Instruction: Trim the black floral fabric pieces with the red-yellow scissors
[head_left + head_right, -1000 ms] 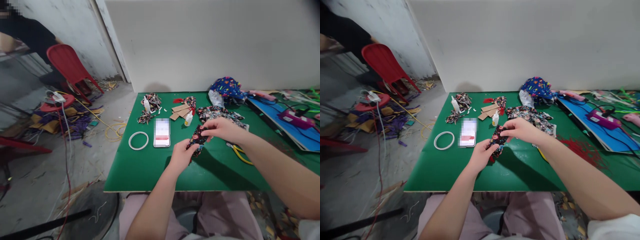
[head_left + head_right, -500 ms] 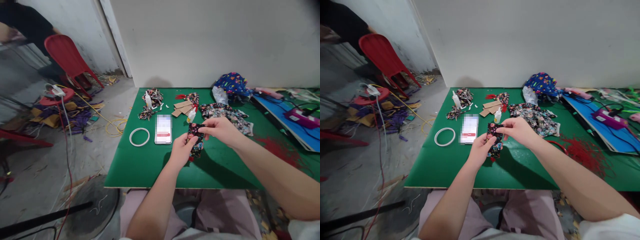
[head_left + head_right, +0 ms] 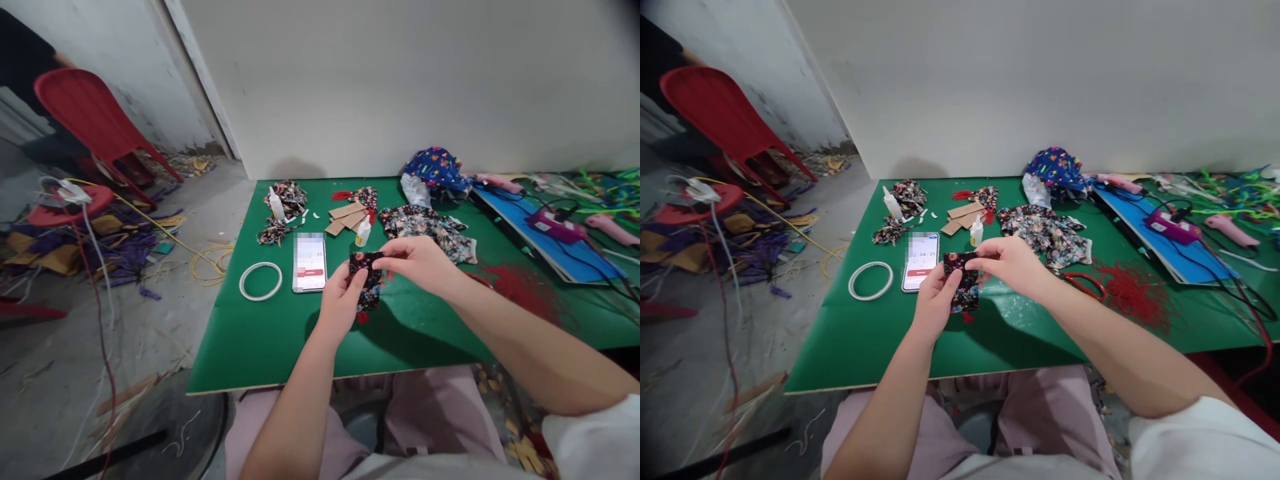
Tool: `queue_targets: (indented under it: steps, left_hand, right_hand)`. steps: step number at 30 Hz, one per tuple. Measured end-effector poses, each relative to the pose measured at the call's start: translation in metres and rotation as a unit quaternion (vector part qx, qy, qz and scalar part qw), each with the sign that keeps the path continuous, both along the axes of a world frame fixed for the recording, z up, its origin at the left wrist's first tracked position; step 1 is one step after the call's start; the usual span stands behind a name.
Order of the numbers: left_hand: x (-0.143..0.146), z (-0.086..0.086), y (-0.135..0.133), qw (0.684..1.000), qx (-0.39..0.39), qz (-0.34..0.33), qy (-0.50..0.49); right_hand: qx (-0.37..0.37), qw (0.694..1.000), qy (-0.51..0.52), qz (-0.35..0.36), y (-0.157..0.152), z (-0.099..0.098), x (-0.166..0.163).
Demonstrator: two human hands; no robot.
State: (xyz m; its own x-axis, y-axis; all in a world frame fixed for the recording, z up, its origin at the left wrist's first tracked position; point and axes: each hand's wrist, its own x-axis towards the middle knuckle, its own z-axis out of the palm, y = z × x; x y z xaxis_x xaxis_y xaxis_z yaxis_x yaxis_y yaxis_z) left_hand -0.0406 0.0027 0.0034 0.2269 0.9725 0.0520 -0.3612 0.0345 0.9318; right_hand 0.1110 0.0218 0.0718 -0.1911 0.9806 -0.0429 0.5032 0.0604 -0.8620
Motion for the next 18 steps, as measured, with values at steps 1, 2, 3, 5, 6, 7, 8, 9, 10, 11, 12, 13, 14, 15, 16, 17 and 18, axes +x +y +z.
queue_targets:
  steps: [1, 2, 3, 5, 6, 7, 8, 9, 10, 11, 12, 13, 14, 15, 16, 17, 18]
  left_hand:
    - [-0.001, 0.001, 0.000, 1.000, 0.006, 0.015, 0.018]
    - [-0.003, 0.002, -0.001, 0.999, 0.013, 0.030, 0.037]
    - [-0.004, 0.003, -0.001, 0.997, 0.021, 0.048, 0.053]
    - [-0.006, 0.004, 0.000, 0.993, 0.038, 0.081, 0.075]
    - [-0.007, 0.004, 0.000, 0.991, 0.045, 0.096, 0.079]
    - [-0.008, 0.004, 0.001, 0.990, 0.045, 0.108, 0.077]
    - [-0.008, 0.004, 0.001, 0.989, 0.040, 0.119, 0.072]
    - [-0.008, 0.005, 0.002, 0.989, 0.031, 0.129, 0.065]
    - [-0.008, 0.005, 0.002, 0.988, 0.021, 0.141, 0.058]
    - [-0.008, 0.005, 0.002, 0.987, 0.012, 0.155, 0.050]
    - [-0.008, 0.005, 0.002, 0.984, 0.004, 0.171, 0.042]
    - [-0.008, 0.005, 0.002, 0.982, -0.002, 0.185, 0.033]
    - [-0.008, 0.005, 0.002, 0.980, -0.006, 0.195, 0.023]
    - [-0.009, 0.004, 0.003, 0.980, -0.010, 0.201, 0.014]
    - [-0.009, 0.004, 0.004, 0.979, -0.011, 0.202, 0.006]
    - [-0.010, 0.003, 0.005, 0.980, -0.011, 0.200, 0.001]
    - [-0.010, 0.003, 0.006, 0.981, -0.012, 0.192, -0.004]
  right_hand:
    - [0.008, 1.000, -0.015, 0.000, 0.000, 0.000, 0.001]
    - [0.014, 0.999, -0.029, 0.001, 0.000, 0.000, 0.002]
    - [0.018, 0.999, -0.042, 0.004, 0.000, 0.001, 0.002]
    - [0.020, 0.998, -0.058, 0.011, 0.000, 0.001, 0.003]
    - [0.016, 0.998, -0.054, 0.013, 0.000, 0.001, 0.003]
    - [0.007, 0.999, -0.044, 0.016, 0.000, 0.000, 0.002]
    - [-0.003, 0.999, -0.030, 0.019, 0.000, -0.002, 0.002]
    - [-0.015, 1.000, -0.012, 0.023, 0.000, -0.004, 0.001]
    - [-0.028, 0.999, 0.004, 0.030, 0.000, -0.007, 0.001]
    - [-0.042, 0.998, 0.014, 0.041, -0.001, -0.010, 0.001]
    - [-0.056, 0.997, 0.017, 0.054, -0.002, -0.014, 0.001]
    - [-0.069, 0.995, 0.013, 0.068, -0.003, -0.018, 0.001]
    - [-0.080, 0.994, 0.008, 0.079, -0.004, -0.021, 0.001]
    - [-0.090, 0.992, 0.001, 0.087, -0.006, -0.024, 0.002]
    - [-0.096, 0.991, -0.006, 0.093, -0.007, -0.026, 0.002]
    - [-0.100, 0.990, -0.011, 0.097, -0.008, -0.027, 0.002]
    - [-0.102, 0.990, -0.015, 0.101, -0.009, -0.028, 0.002]
